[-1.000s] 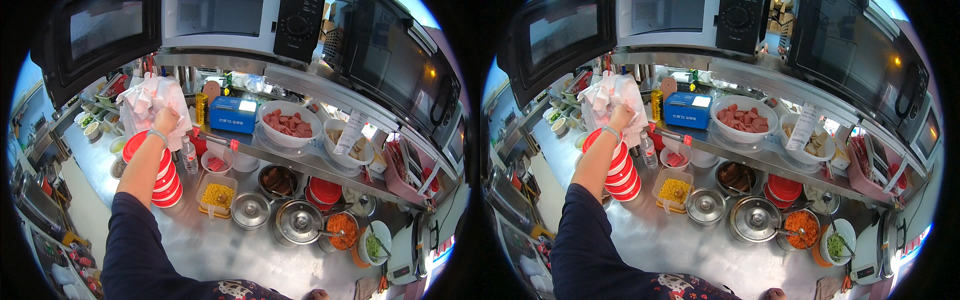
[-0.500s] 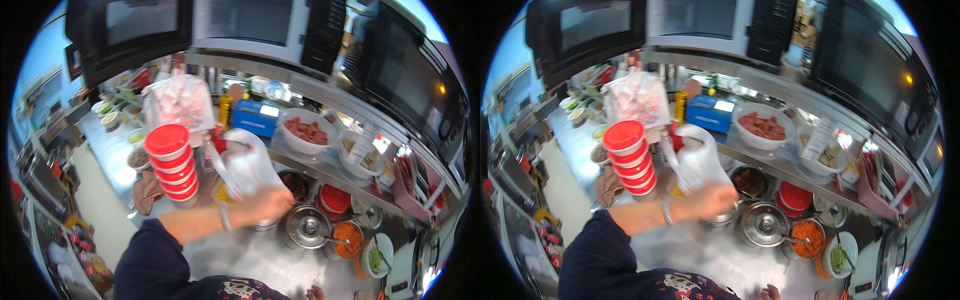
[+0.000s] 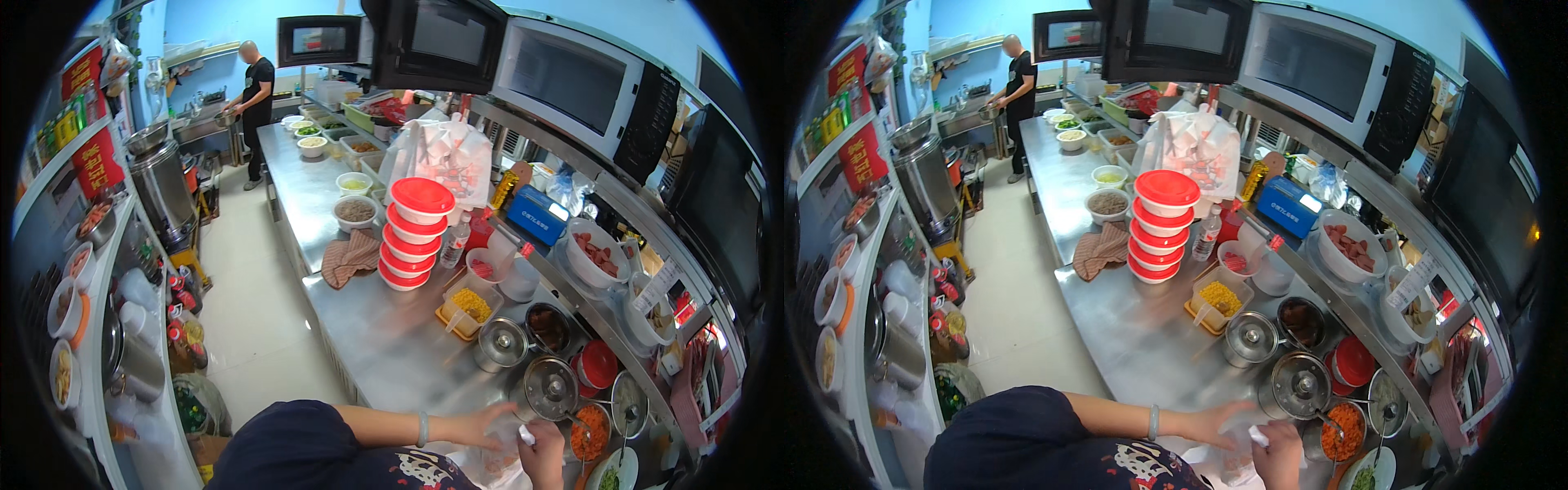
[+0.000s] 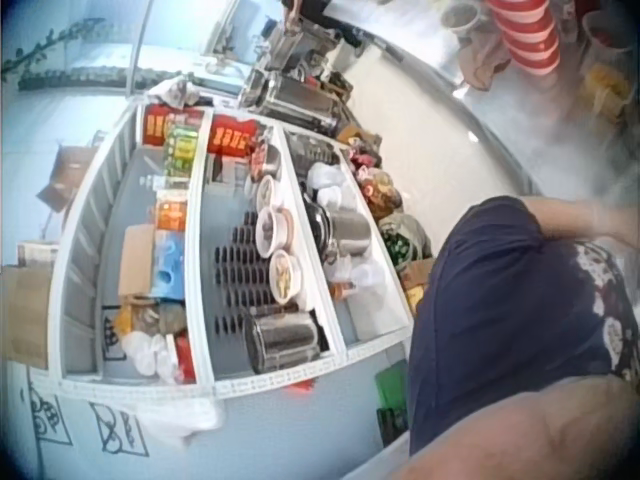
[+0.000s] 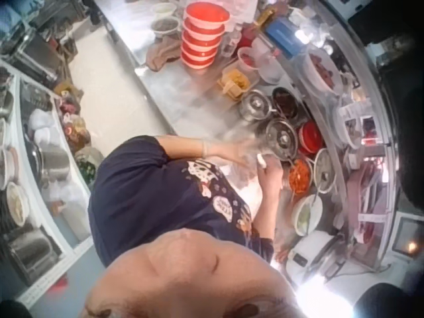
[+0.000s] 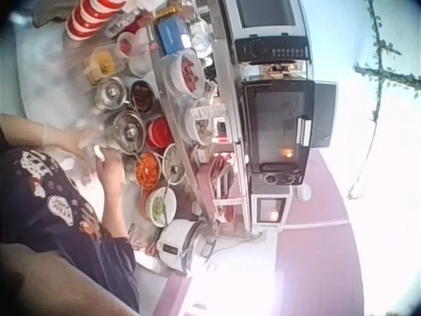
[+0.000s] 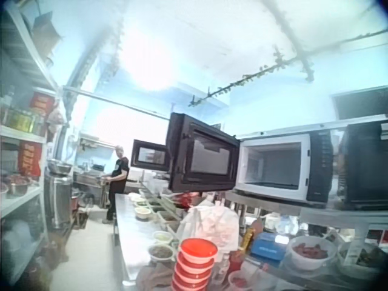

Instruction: The person assembles a takeout bowl by adding cooked meat, shredded vegetables, and a dark sauce from various containers. They then cover the bowl, place it in a microwave, and later remove it to pack it into a plastic bag.

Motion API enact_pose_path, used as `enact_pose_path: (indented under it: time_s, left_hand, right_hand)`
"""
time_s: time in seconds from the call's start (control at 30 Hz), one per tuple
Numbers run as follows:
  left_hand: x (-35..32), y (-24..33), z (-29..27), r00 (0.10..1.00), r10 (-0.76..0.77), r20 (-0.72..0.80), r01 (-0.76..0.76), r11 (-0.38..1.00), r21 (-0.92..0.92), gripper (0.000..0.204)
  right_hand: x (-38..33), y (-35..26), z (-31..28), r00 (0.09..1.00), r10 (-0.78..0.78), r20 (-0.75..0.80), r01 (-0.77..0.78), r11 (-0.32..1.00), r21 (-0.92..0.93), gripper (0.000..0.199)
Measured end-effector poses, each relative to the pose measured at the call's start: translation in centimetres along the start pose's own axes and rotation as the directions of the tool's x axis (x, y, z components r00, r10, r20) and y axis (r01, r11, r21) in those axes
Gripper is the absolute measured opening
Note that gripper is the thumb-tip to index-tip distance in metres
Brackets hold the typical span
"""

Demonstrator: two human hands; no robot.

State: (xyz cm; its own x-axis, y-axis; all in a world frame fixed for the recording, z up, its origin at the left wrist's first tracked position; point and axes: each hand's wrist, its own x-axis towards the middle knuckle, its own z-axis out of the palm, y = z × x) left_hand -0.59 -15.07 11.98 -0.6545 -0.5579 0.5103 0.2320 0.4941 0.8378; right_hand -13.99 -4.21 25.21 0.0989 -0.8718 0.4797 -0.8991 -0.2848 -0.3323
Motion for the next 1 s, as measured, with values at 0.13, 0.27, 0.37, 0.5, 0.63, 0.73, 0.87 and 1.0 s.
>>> enact_pose_path:
  time_s: [0.13,0.27,0.37,0.5,0.63,0.73,0.87,1.0]
  left_hand:
    - [0.4,3.0,-0.6,0.797,-0.317,0.514,0.285,0.948,0.143,0.048]
    - [4.1,4.6,-3.9,0.702,-0.179,0.69,-0.004,0.967,0.255,0.029]
    - [4.2,3.6,-6.1,0.891,-0.133,0.433,0.382,0.733,-0.562,0.025]
    - [-1.9,2.5,-0.6,0.841,-0.288,0.458,0.432,-0.151,-0.889,0.055]
    - [-6.6,3.4,4.4,0.804,-0.139,0.578,0.544,-0.221,-0.81,0.062]
    - [-6.0,4.1,4.7,0.841,-0.311,0.443,0.54,0.414,-0.733,0.049]
    - [-5.2,5.0,3.5,0.718,-0.55,0.427,0.695,0.59,-0.411,0.036]
    - [-5.4,5.8,4.3,0.74,-0.575,0.349,0.647,0.751,-0.135,0.037]
  right_hand:
    - [-1.6,-0.5,-2.3,0.981,0.114,0.158,-0.129,0.988,0.089,0.014]
    - [-5.7,1.6,-6.1,0.862,0.408,0.302,-0.491,0.821,0.292,0.01]
    - [-8.8,5.1,-7.1,0.84,0.541,0.034,-0.455,0.669,0.588,0.017]
    - [-12.3,10.6,-4.5,0.615,0.788,0.025,-0.676,0.511,0.531,0.028]
    - [-18.3,10.6,0.6,0.523,0.841,0.136,-0.646,0.288,0.707,0.035]
    - [-20.8,9.5,1.5,0.499,0.854,0.145,-0.563,0.193,0.803,0.035]
    - [-21.2,8.5,0.9,0.474,0.872,0.124,-0.523,0.166,0.836,0.035]
    - [-21.3,8.4,0.4,0.458,0.881,0.114,-0.508,0.155,0.847,0.036]
